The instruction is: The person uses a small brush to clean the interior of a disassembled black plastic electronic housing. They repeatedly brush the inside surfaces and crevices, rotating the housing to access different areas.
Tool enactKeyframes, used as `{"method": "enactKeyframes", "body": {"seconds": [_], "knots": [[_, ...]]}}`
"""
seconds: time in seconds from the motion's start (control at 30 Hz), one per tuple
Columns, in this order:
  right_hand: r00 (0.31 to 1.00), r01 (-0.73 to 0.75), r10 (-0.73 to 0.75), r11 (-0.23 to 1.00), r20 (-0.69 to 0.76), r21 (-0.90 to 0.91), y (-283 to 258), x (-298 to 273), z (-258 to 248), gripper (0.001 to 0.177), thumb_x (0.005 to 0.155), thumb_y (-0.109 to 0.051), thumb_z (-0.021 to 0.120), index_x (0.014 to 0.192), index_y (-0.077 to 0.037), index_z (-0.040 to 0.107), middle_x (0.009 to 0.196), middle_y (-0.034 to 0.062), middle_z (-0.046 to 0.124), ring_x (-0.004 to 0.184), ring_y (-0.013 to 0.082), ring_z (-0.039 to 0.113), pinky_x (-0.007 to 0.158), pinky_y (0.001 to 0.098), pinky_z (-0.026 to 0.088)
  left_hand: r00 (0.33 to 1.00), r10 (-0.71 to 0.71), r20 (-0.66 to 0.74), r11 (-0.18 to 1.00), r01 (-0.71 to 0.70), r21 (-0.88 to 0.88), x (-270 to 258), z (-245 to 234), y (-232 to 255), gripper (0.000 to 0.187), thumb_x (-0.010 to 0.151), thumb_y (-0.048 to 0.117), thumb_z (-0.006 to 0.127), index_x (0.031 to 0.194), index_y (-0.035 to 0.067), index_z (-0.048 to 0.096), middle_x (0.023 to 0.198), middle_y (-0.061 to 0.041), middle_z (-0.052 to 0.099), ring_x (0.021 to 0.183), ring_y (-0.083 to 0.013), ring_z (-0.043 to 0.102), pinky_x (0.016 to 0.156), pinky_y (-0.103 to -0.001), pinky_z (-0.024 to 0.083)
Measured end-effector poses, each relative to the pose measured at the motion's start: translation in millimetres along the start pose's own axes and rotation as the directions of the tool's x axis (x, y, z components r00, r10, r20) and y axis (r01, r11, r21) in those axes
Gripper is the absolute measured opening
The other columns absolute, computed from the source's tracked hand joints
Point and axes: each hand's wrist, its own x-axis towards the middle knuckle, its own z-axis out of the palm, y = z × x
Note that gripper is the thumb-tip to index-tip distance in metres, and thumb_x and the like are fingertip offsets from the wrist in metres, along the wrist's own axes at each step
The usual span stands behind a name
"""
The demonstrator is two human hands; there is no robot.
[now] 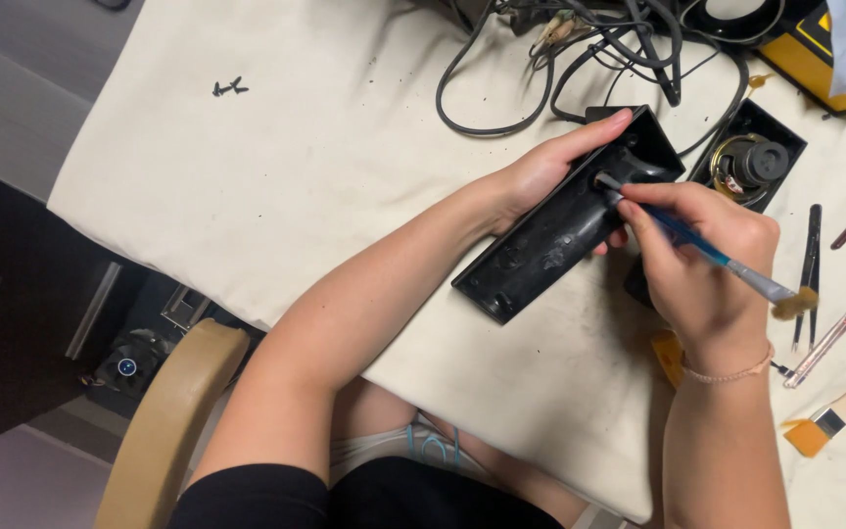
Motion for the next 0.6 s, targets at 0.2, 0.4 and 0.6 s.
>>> {"method": "enactKeyframes", "body": {"seconds": [0.2, 0.4, 0.6], "knots": [[0.977, 0.003, -0.035, 0.989, -0.209, -0.150, 14, -8, 22, 0.033, 0.111, -0.005, 0.087, 0.085, -0.001, 0.067, 0.076, 0.0084, 0.066, 0.064, 0.0203, 0.058, 0.064, 0.0346, 0.043, 1.000, 0.007, -0.006, 1.000, -0.007, -0.009, 2, 1, -3, 0.061, 0.079, 0.061, 0.061, 0.071, 0.002, 0.068, 0.064, -0.014, 0.068, 0.051, -0.0296, 0.064, 0.051, -0.040, 0.058], [1.000, 0.005, -0.008, 0.993, 0.028, 0.119, -5, 6, -1, 0.008, 0.102, 0.010, 0.073, 0.107, 0.005, 0.076, 0.093, 0.0139, 0.073, 0.081, 0.0195, 0.069, 0.082, 0.0295, 0.053, 0.999, 0.034, 0.028, 0.999, -0.033, -0.016, 2, -1, -2, 0.067, 0.082, 0.059, 0.059, 0.084, -0.007, 0.069, 0.071, -0.022, 0.070, 0.061, -0.0340, 0.071, 0.051, -0.042, 0.062], [0.978, -0.009, -0.024, 0.988, -0.209, -0.155, 9, -7, 25, 0.024, 0.108, -0.010, 0.089, 0.090, -0.002, 0.075, 0.081, 0.0070, 0.072, 0.068, 0.0184, 0.064, 0.064, 0.0318, 0.045, 0.998, 0.070, -0.008, 0.997, -0.070, -0.030, 1, 2, -3, 0.055, 0.082, 0.056, 0.060, 0.067, 0.003, 0.064, 0.059, -0.012, 0.063, 0.048, -0.0305, 0.063, 0.048, -0.039, 0.056]]}}
